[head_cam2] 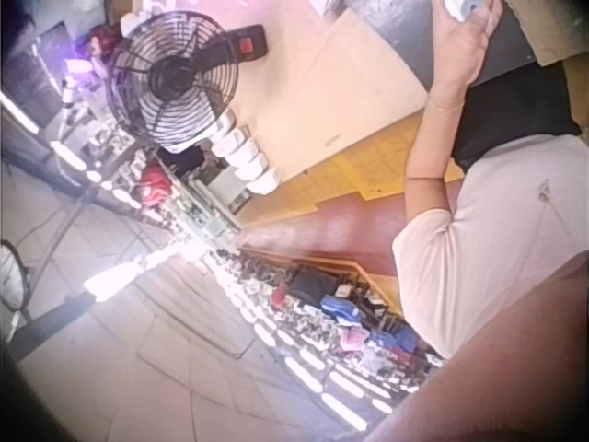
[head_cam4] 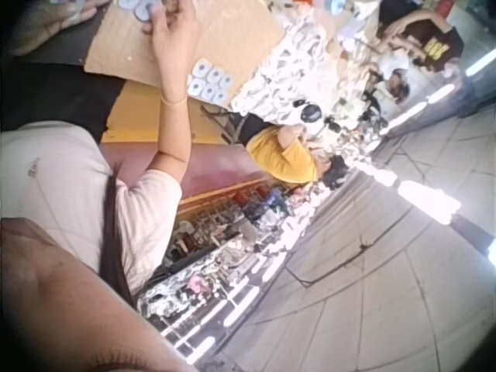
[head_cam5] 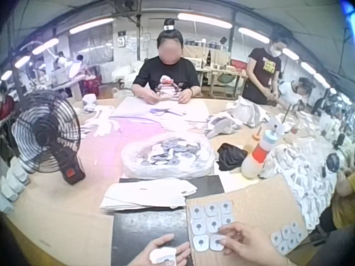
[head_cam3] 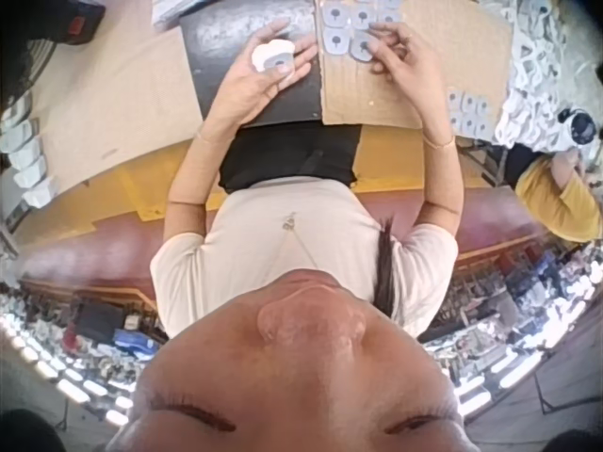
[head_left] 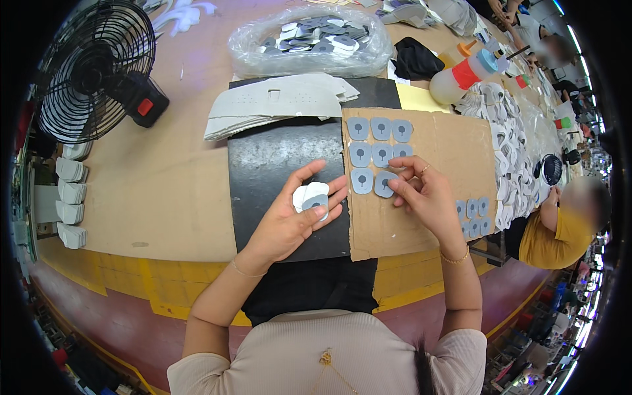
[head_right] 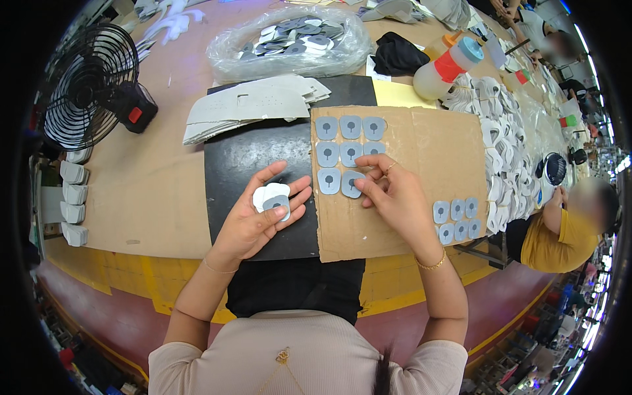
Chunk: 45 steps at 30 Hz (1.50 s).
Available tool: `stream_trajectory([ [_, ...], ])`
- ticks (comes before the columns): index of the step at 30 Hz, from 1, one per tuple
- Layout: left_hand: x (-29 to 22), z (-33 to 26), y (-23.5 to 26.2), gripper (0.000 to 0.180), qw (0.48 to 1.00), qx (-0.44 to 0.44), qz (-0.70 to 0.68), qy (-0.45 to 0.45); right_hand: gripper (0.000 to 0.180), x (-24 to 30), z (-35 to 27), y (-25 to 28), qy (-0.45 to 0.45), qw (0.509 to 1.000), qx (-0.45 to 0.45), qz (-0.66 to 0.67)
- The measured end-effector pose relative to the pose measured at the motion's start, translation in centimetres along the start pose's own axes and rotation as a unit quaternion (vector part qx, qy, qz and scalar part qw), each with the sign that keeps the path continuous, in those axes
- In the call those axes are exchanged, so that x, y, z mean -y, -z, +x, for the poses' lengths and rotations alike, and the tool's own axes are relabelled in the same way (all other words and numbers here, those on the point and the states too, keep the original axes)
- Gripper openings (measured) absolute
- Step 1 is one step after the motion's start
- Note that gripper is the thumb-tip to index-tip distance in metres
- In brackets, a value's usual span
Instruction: The person arranges white foam pieces and small blue circular components on a cardboard sheet at a workbench. She picks up the components one by one and places them in rows, then briefly handles a squeeze bottle before returning to the assembly.
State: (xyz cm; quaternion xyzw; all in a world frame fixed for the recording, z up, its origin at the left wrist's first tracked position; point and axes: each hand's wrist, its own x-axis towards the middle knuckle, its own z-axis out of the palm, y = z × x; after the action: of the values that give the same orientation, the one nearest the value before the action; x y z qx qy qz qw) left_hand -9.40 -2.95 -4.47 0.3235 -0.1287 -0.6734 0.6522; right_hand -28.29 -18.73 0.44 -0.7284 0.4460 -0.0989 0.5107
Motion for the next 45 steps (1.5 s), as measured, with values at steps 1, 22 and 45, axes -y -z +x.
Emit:
stream_trajectory([
  [1, 0.1, 0.0, 0.0, 0.059, 1.0, -0.008, 0.016, 0.0, 0.021, 0.0, 0.1, 0.0, 0.003, 1.0, -0.003, -0.012],
  [22, -0.3, -0.1, -0.4, 0.048, 0.993, -0.039, 0.111, -0.011, 0.016, -0.1, 1.1, -0.4, 0.086, 0.976, -0.046, -0.194],
  [45, -0.1, 0.3, 0.1, 0.035, 0.997, -0.042, 0.069, -0.01, 0.013, -0.2, 0.4, -1.0, 0.256, 0.91, -0.092, -0.314],
])
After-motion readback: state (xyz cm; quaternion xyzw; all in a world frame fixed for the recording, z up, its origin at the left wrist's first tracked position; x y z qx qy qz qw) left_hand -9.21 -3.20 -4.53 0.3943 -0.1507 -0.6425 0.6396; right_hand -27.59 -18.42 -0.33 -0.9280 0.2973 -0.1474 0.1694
